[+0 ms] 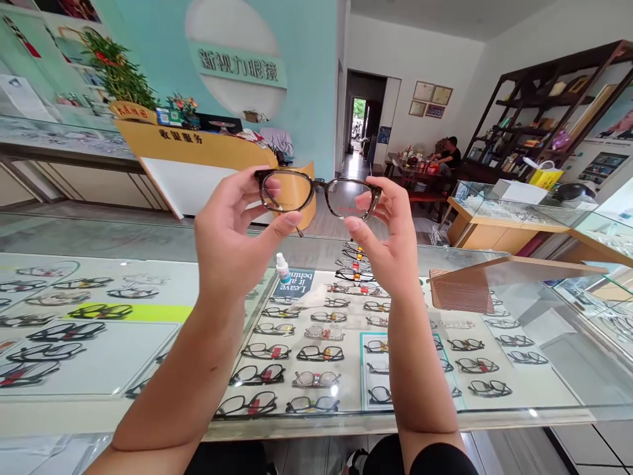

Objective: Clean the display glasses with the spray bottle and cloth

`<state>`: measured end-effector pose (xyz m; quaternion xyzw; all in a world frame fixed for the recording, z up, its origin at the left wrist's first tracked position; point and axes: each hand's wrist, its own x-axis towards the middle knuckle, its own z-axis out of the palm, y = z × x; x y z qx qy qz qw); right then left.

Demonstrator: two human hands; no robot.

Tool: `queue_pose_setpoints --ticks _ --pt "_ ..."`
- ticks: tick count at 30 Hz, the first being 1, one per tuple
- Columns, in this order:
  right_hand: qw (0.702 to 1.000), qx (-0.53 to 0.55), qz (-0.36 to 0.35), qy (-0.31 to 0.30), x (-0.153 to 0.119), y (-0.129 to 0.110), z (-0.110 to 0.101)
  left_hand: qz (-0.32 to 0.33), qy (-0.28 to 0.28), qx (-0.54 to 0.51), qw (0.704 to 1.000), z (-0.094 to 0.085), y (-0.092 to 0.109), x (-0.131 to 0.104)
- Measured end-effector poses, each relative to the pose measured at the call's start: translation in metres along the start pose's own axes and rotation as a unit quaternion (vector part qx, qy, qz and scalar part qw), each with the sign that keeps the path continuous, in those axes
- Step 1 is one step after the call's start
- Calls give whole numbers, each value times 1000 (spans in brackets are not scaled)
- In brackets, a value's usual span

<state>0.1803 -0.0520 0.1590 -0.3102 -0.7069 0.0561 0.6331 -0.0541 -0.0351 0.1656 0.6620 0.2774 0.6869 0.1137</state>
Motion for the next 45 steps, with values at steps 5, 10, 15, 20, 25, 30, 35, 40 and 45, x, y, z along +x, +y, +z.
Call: queue_pose_setpoints --ticks 5,10,15,20,25,30,35,40,45 --pt "999 -19 25 -6 -2 5 4 -4 18 -1 1000 7 -9 -1" --pt "999 7 36 30 -3 10 12 -7 33 8 999 12 -15 -2" --pt "997 25 58 35 -3 9 14 12 53 36 998 15 -13 -6" --pt "996 31 73 29 -3 5 12 46 84 58 994 19 -10 -10" --pt "996 26 81 35 -5 1 10 41 82 54 994 19 -11 -11" --pt "996 -19 70 50 -6 -2 8 3 58 44 997 17 -11 -9" --pt "994 -49 69 65 -6 -8 9 -24 42 45 998 15 -10 -6" --pt "994 -34 77 64 -7 -10 10 -31 51 32 998 15 -15 -6" --pt "994 -16 83 71 -8 -9 11 -19 60 27 998 15 -19 -6"
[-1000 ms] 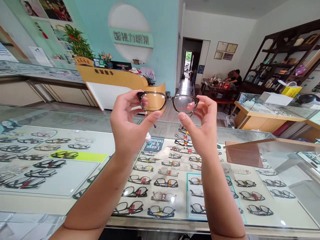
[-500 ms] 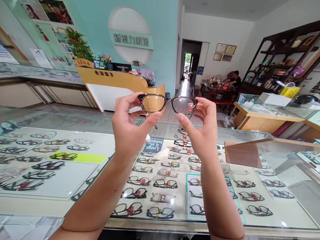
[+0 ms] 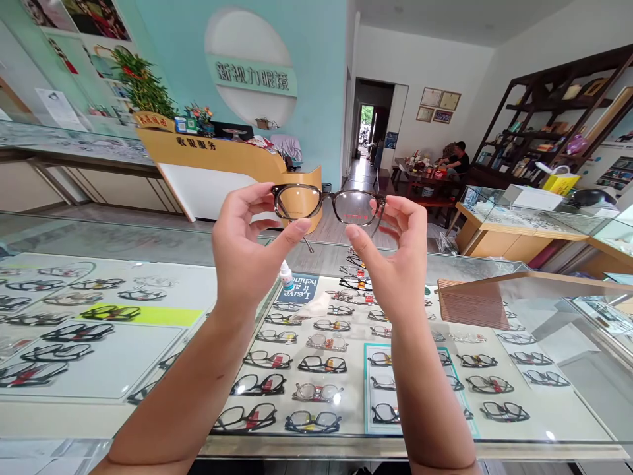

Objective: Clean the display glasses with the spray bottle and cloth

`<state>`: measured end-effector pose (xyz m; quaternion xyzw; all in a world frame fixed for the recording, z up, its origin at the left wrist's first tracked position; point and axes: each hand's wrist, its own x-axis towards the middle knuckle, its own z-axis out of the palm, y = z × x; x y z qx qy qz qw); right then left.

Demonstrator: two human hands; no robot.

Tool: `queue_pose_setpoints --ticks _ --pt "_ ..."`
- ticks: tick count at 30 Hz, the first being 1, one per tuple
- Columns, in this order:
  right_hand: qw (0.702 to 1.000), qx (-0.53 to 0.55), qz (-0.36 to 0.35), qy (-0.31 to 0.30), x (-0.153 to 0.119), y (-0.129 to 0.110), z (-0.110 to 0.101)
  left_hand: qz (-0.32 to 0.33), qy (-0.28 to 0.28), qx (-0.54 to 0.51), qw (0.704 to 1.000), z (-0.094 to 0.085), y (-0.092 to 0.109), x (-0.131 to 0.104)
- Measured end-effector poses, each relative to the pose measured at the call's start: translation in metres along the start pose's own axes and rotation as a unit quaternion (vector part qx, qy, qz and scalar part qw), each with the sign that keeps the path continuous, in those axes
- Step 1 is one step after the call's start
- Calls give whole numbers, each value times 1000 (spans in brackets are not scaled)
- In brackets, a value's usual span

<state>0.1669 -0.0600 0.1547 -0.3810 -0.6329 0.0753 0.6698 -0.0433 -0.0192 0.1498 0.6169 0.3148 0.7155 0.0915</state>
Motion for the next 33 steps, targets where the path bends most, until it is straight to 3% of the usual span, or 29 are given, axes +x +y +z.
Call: queue_pose_setpoints --ticks 15,33 --pt "999 -29 -20 7 -1 -3 -6 -11 -19 -2 1000 -1 1 0" --pt "999 -42 14 -2 -1 -5 -6 36 13 17 999 2 4 -2"
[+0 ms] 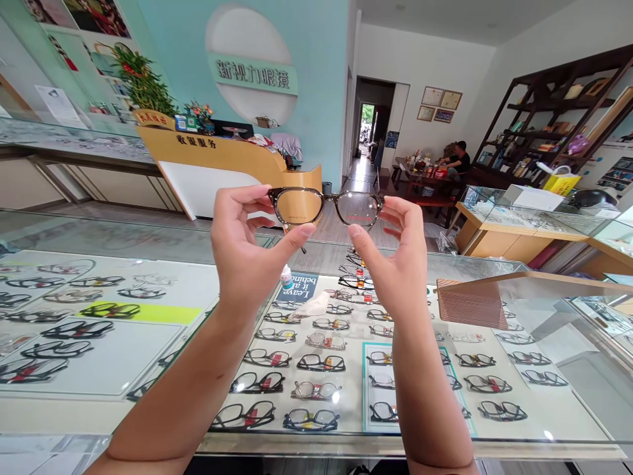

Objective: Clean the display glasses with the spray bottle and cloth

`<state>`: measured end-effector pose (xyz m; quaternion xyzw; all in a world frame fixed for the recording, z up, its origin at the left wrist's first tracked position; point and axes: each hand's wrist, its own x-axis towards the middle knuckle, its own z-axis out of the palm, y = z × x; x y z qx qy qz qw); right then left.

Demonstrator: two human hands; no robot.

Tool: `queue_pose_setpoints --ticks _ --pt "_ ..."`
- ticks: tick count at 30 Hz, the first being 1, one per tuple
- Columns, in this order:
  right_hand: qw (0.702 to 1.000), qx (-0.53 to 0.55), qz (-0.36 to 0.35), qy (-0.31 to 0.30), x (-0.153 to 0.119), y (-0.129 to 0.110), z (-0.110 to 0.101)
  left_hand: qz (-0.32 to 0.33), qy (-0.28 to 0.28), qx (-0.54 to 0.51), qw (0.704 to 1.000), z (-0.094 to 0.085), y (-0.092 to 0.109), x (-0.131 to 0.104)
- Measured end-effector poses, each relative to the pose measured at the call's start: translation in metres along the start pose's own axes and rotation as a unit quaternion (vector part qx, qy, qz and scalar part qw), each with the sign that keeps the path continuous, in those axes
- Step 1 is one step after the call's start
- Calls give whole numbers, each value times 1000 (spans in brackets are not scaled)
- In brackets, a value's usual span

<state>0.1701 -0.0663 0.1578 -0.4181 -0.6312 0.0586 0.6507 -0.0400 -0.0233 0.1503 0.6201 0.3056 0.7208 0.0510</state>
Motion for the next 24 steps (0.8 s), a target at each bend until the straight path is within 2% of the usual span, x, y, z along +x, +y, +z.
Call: queue_pose_setpoints --ticks 13,19,24 --pt "1000 4 0 -22 0 5 1 39 30 8 999 1 7 -3" --pt "1000 0 13 -19 0 2 2 16 17 10 1000 0 10 -4" --pt "1000 -17 -9 6 0 0 -1 -2 9 -9 1000 5 1 -5"
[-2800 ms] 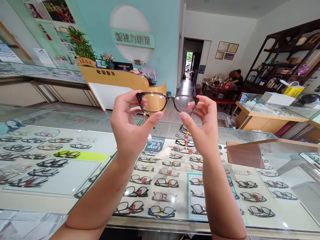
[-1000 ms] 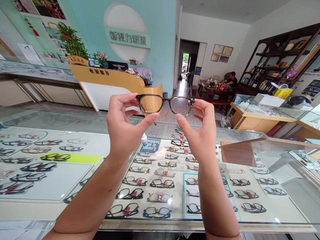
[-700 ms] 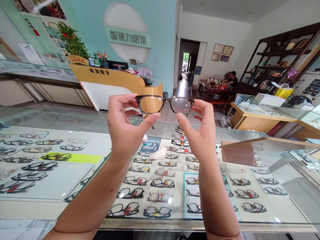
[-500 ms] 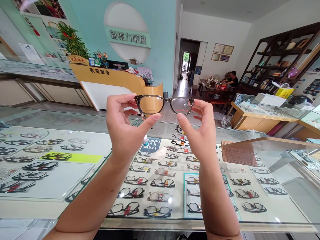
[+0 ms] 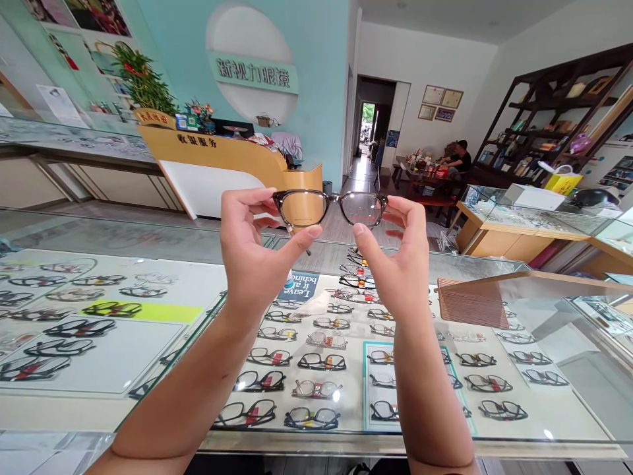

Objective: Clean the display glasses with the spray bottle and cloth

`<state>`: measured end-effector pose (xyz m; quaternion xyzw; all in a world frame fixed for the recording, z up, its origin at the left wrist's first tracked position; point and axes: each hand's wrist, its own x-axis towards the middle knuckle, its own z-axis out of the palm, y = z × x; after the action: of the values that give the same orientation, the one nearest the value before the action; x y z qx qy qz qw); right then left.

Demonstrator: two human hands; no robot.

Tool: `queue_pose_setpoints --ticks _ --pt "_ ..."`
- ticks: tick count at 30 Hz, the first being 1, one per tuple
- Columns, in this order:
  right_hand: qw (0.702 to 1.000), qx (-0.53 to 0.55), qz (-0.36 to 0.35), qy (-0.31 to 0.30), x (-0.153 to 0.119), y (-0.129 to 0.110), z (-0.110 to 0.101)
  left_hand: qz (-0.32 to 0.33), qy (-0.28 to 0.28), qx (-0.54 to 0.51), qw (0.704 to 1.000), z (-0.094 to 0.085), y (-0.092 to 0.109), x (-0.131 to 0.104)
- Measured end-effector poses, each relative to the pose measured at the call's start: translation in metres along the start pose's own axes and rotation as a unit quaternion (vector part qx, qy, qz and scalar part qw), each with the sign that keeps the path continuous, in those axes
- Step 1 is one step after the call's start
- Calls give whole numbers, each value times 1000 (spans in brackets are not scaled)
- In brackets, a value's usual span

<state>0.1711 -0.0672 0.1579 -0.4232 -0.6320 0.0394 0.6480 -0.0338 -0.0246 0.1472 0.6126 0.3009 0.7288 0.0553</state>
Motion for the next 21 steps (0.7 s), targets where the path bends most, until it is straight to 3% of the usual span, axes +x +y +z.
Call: queue_pose_setpoints --ticks 7,16,21 --pt "999 -26 -14 22 1 -1 -3 -53 -45 -24 997 4 -17 -1" --pt "1000 0 15 -3 1 0 3 49 16 18 999 4 -13 2" --pt "998 42 23 39 2 -4 3 29 0 -8 1000 5 -20 2"
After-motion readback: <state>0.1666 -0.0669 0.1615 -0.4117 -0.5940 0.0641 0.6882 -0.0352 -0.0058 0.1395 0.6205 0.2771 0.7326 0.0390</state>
